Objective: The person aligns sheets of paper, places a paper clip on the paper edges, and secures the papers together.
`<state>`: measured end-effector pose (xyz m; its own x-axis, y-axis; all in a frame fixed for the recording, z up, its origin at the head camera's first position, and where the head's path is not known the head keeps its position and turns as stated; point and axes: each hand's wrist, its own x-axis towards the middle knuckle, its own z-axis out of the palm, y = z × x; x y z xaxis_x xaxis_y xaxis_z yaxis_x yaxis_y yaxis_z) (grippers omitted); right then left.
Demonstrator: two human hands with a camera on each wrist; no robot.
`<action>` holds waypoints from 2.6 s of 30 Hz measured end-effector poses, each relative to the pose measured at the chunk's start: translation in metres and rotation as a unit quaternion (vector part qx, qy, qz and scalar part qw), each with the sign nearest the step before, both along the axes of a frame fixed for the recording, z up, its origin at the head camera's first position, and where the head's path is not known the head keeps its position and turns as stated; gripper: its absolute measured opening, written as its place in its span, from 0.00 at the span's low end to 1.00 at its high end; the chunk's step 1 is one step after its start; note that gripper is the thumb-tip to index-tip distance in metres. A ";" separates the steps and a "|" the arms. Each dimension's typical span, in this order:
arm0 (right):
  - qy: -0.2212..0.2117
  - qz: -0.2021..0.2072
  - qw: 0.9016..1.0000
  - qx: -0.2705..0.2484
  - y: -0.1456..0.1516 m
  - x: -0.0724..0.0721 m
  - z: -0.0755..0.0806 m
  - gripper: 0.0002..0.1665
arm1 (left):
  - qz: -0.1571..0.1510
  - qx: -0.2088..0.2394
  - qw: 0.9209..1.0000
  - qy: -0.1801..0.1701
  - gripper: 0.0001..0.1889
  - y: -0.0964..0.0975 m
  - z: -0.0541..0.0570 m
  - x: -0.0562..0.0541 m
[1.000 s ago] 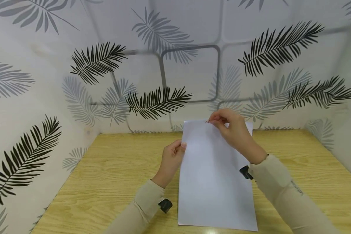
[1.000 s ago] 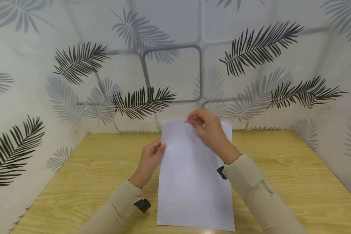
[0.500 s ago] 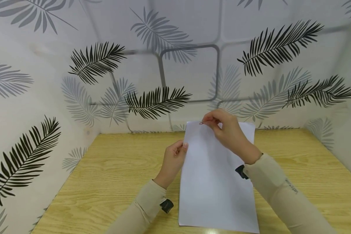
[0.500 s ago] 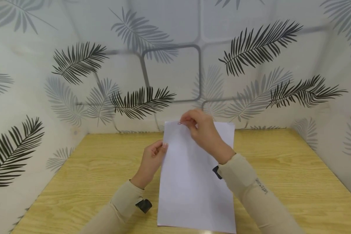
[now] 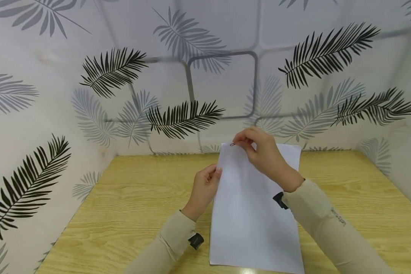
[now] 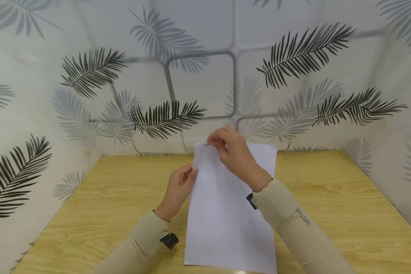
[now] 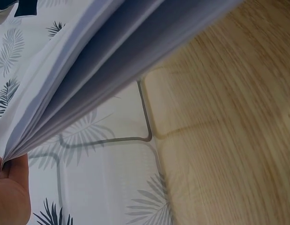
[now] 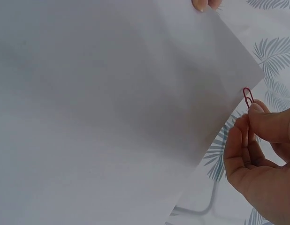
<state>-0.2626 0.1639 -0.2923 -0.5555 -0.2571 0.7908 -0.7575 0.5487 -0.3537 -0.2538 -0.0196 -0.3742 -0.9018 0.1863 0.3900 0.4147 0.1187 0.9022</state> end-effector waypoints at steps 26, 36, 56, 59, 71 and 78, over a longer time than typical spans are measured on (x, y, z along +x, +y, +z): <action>-0.003 -0.017 1.000 -0.003 0.002 0.005 0.004 0.08 | -0.008 -0.028 0.999 0.028 0.10 0.003 -0.006 -0.002; -0.015 -0.016 1.000 0.000 0.002 0.007 0.005 0.08 | -0.012 -0.012 0.999 0.036 0.10 0.003 -0.011 -0.003; -0.034 -0.013 0.999 0.012 0.004 0.008 0.007 0.09 | 0.004 -0.014 0.999 0.048 0.08 0.005 0.018 0.022; -0.034 -0.011 0.999 0.013 0.004 0.008 0.007 0.09 | 0.003 -0.015 0.999 0.052 0.07 0.005 0.017 0.021; -0.046 -0.007 0.999 0.026 0.006 0.011 0.008 0.09 | 0.017 -0.026 0.997 0.065 0.07 0.005 0.015 0.021; -0.044 -0.012 0.998 0.034 0.007 0.010 0.008 0.10 | 0.022 -0.030 0.997 0.070 0.07 0.006 0.018 0.025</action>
<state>-0.2524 0.1706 -0.2839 -0.6284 -0.2934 0.7205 -0.7112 0.5919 -0.3793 -0.2293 -0.0137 -0.3567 -0.8470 0.1739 0.5023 0.5294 0.1909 0.8266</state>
